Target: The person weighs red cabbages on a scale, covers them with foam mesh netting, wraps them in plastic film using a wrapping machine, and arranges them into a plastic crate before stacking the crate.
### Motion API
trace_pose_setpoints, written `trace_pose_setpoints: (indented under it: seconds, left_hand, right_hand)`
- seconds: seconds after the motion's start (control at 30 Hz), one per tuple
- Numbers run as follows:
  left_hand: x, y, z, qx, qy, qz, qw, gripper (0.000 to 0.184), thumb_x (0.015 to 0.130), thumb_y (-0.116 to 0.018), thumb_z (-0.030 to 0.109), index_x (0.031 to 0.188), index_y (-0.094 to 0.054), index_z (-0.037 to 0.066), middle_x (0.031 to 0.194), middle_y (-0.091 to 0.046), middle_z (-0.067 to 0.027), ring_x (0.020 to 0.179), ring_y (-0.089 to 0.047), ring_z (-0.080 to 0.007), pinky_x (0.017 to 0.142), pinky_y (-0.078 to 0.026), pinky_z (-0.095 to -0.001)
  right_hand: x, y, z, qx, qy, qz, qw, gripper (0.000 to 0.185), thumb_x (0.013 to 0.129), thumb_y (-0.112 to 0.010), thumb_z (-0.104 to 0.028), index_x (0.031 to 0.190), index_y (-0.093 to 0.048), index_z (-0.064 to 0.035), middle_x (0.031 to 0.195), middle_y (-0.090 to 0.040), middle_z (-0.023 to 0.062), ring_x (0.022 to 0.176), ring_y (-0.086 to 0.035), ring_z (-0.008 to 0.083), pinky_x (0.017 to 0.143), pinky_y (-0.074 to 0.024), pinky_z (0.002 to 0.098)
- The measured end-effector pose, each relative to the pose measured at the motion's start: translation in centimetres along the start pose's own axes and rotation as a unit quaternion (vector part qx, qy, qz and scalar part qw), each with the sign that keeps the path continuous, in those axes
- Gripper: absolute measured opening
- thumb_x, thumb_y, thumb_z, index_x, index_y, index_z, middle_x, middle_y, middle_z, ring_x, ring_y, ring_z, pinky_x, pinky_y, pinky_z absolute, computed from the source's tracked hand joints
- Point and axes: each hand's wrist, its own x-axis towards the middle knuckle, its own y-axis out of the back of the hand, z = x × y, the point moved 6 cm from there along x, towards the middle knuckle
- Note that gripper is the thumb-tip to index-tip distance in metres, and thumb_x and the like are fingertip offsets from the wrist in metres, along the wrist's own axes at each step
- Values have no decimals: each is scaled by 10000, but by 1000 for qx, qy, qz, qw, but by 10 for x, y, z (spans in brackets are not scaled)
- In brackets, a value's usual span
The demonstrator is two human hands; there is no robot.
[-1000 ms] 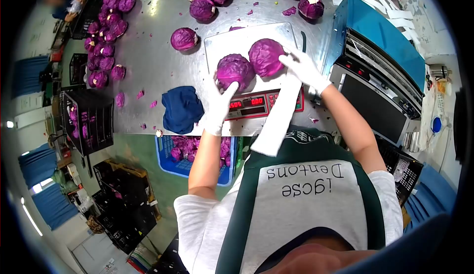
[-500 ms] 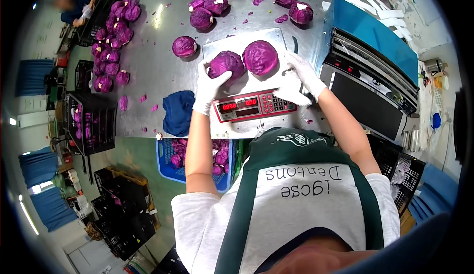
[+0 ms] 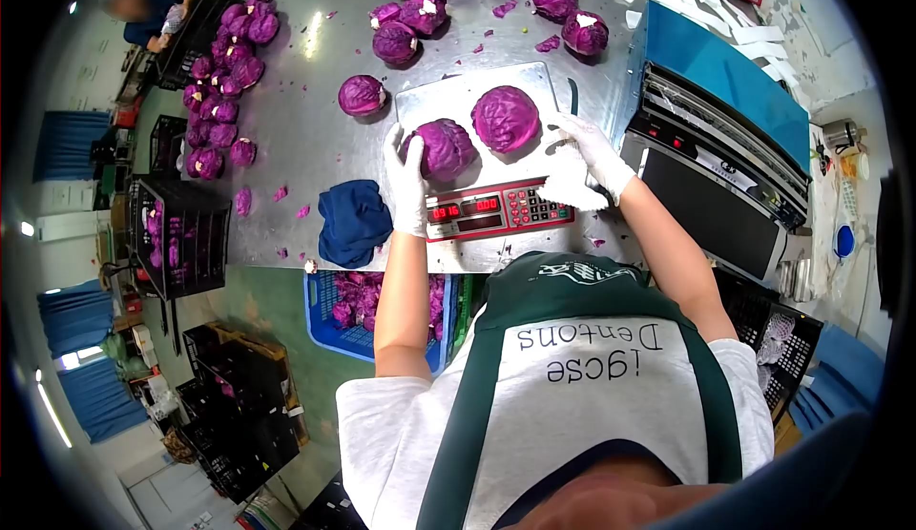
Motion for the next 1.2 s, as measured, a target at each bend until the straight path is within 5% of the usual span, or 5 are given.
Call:
trace_pose_setpoints:
  seconds: [0.17,0.47,0.7,1.0,1.2]
  left_hand:
    - [-14,-1,21,221,-2,-27,975,864,739,-785,381,1364,-385,-63,1308,-467,-236,1222,-470,-314,1042,-372,-379]
    - [-23,-25,35,155,-99,77,980,981,674,-837,253,1426,-254,12,1364,-336,-188,1274,-369,-303,1092,-289,-391]
    - [-44,-36,26,175,-144,23,974,874,737,-792,217,1427,-291,26,1352,-339,-173,1284,-361,-313,1100,-283,-406]
    - [-49,-27,52,195,-140,49,969,676,851,-669,91,1425,-317,33,1413,-349,-170,1284,-414,-295,1080,-337,-392]
    - [-117,-110,100,3,-63,-235,970,644,822,-668,69,1399,-384,22,1365,-444,-131,1241,-455,-249,1065,-341,-381]
  right_hand:
    - [-13,0,8,144,-65,-77,984,384,938,-543,-200,1285,-536,-37,946,-660,71,811,-640,145,746,-495,264]
    - [-59,-17,-21,-180,228,-132,948,431,857,-574,-21,1279,-494,20,944,-577,57,814,-560,130,741,-481,268]
    - [-66,-10,11,213,-66,-74,972,318,897,-566,-59,1209,-534,-10,842,-560,18,679,-496,69,595,-428,213]
    - [-89,-25,-28,-198,208,-115,951,362,858,-604,-42,1215,-550,-28,983,-557,21,888,-509,83,767,-426,216]
    - [-109,-47,-65,-140,224,-25,964,410,887,-575,-12,1289,-493,10,1024,-561,34,892,-547,98,813,-448,221]
